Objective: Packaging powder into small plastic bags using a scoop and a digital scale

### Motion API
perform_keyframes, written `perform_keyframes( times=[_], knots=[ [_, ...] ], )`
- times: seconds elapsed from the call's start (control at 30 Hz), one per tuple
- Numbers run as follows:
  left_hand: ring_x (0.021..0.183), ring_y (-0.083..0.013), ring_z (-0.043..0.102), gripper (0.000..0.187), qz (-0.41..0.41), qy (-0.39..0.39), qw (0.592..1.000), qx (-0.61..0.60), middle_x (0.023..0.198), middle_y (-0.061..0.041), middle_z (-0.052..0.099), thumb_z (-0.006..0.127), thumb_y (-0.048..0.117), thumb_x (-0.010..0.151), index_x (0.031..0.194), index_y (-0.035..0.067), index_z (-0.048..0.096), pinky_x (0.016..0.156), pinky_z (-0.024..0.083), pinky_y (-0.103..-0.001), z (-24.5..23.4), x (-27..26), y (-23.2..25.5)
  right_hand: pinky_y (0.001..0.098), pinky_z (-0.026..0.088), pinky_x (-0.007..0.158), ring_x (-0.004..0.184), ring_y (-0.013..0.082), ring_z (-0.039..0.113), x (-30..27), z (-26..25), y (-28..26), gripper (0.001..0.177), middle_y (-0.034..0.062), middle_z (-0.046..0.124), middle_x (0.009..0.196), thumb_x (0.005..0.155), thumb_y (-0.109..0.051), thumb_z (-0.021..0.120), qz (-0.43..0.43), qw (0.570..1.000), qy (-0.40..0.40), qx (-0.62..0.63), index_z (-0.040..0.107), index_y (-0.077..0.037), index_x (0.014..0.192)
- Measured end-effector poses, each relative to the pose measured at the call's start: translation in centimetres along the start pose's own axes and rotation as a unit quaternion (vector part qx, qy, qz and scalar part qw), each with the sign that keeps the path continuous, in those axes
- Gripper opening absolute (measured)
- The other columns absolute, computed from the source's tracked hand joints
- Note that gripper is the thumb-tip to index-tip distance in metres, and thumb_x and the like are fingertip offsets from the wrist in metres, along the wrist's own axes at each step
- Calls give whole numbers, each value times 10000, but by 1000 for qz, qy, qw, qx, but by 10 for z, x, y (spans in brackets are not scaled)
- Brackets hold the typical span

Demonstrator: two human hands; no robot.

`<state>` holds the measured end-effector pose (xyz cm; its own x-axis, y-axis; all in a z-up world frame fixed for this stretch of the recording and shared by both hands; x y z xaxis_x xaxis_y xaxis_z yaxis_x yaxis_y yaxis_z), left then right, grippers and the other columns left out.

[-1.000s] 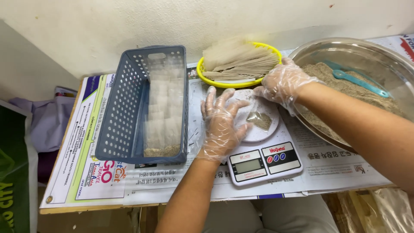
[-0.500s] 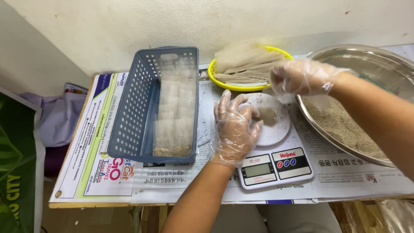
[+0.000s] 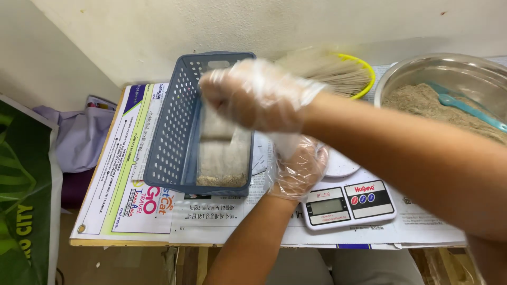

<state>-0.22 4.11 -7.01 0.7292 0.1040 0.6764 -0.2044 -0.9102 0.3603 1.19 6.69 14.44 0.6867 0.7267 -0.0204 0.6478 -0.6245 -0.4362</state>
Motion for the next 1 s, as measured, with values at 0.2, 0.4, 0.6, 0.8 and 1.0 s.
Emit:
perform_keyframes(
  times=[0.2,0.4,0.6,0.8,1.0],
  knots=[
    [1118,-396,621,283,-40,-46,998,-24,1098,-149,717,675,342,896,1105,185,782,1117,408,-601,42,10,-2,246,587,628,670,93,767,42,107,26,180,-47,748,779,847,-49,656,-138,969,-189,85,665,-212,771],
    [1206,-340,557,211,-78,-92,991,-50,1185,-99,672,628,317,933,1072,233,762,1089,440,-540,80,51,-8,150,544,604,556,6,581,26,88,1,321,-18,532,728,816,205,486,-216,932,-210,-202,487,-112,764],
    [1295,-286,492,174,-111,-142,980,-81,1272,-50,625,583,291,970,1039,279,742,1060,470,-478,111,87,-3,718,307,1143,961,286,733,35,101,34,240,47,736,893,868,-225,586,-165,934,-65,-310,704,-167,1069],
    [1383,-234,425,192,-135,-195,965,-109,1359,-3,578,538,263,1007,1006,325,720,1031,499,-417,92,52,35,568,483,962,965,308,717,-40,-25,60,211,35,741,1075,905,-267,625,-165,951,109,-236,713,-248,1096],
    [488,-120,609,288,-456,-247,809,-277,1041,5,736,610,343,953,1182,182,681,324,475,-242,-180,42,55,433,556,860,1002,309,703,-130,-66,171,247,118,761,1226,1007,-178,753,-191,930,244,-199,720,-82,1232]
  ],
)
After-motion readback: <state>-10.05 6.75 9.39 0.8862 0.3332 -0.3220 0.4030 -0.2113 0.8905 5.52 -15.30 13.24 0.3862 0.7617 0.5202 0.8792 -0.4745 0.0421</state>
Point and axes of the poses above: each hand's wrist, its own x-axis towards the middle knuckle, its own z-axis out of the palm, y = z × x, the point moved 3 cm from there along x, towards the middle knuckle
